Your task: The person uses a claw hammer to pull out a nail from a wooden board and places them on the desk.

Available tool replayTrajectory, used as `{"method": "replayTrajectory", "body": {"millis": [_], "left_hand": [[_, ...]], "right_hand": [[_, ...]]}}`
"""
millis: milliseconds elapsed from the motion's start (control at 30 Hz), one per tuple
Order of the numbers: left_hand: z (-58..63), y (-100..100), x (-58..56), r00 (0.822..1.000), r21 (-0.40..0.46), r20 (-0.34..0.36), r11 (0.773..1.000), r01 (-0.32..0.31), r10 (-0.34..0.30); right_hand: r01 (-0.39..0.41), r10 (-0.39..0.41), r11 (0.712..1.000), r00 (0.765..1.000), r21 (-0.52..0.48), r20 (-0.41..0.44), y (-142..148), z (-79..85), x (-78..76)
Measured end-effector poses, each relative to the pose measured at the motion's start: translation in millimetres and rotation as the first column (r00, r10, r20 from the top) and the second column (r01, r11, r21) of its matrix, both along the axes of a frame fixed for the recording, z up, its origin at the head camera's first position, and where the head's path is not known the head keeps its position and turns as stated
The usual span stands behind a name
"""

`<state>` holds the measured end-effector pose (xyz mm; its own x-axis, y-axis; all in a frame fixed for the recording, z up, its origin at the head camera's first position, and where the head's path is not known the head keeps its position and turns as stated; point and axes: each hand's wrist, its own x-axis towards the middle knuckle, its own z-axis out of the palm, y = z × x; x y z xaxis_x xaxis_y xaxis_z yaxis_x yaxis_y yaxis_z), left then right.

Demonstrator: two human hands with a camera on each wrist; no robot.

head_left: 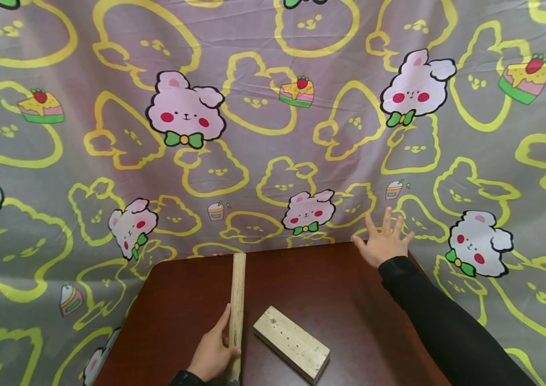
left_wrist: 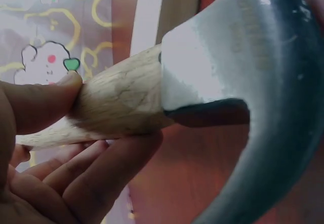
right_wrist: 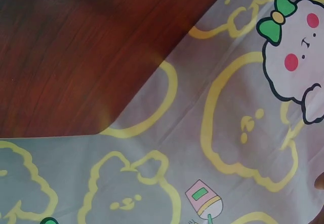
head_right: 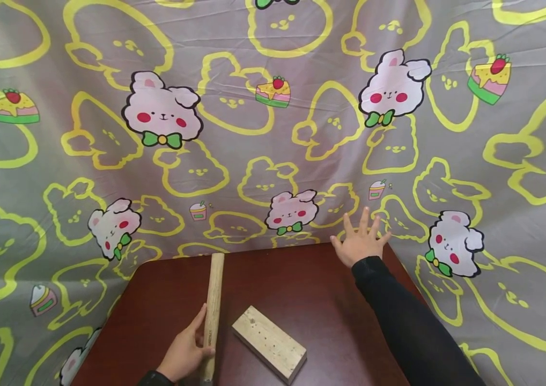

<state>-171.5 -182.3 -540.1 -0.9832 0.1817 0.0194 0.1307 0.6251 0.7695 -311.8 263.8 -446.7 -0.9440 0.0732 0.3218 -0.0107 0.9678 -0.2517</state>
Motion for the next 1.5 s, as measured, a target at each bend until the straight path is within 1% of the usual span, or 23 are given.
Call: {"method": "replayTrajectory", "body": {"millis": [100, 233, 333, 433, 633, 733, 933, 1033, 1167, 1367, 1500], "left_hand": [[-7.6, -7, 1.3, 1.0, 0.023, 0.025, 1.0, 0.002, -0.003], [-13.8, -15, 3.9, 0.998, 0.036, 0.068, 0.999, -0.007, 0.004], [-18.3, -18, 5.6, 0.994, 0.062, 0.107, 0.998, -0.024, 0.018], [-25.4, -21, 6.2, 0.991, 0.097, 0.135, 0.995, -0.038, 0.024], [-42.2, -27, 5.9, 0.987, 0.136, 0.161, 0.99, -0.043, 0.021], [-49.6, -30, 4.3, 0.985, 0.168, 0.171, 0.985, -0.042, 0.013], [-60.5, -35, 2.1, 0.984, 0.181, 0.179, 0.983, -0.032, -0.001], [-64.0, -36, 1.2, 0.986, 0.174, 0.163, 0.985, -0.01, -0.019], [-68.7, -37, 0.5, 0.991, 0.127, 0.128, 0.992, 0.014, -0.03], [-73.3, -37, 0.4, 0.994, 0.075, 0.112, 0.997, 0.004, -0.012], [-71.8, -36, -0.2, 0.995, 0.017, 0.099, 1.0, -0.001, 0.0]], "right_hand": [[0.009, -0.009, 1.0, 1.0, -0.008, 0.009, 1, -1.0, 0.4], [0.01, -0.009, 1.0, 1.0, -0.022, 0.018, 2, 1.2, 2.9], [0.005, -0.004, 1.0, 1.0, -0.029, 0.028, 2, 2.3, 3.2], [0.008, -0.006, 0.999, 0.999, -0.045, 0.044, 2, 2.3, 1.5], [0.026, -0.02, 0.997, 0.996, -0.07, 0.082, -2, 3.3, -1.5], [0.027, -0.023, 0.998, 0.996, -0.057, 0.084, -3, 3.3, -2.8], [0.027, -0.023, 0.999, 0.994, -0.033, 0.111, 0, 2.2, 0.0], [0.032, -0.03, 0.999, 0.991, -0.018, 0.127, 2, 0.6, 1.8], [0.03, -0.027, 0.999, 0.989, -0.017, 0.145, 3, -2.3, 2.7], [0.019, -0.01, 0.998, 0.987, -0.057, 0.16, 3, -7.2, 3.0], [0.022, -0.009, 0.997, 0.985, -0.072, 0.175, 4, -9.9, 4.1]]}}
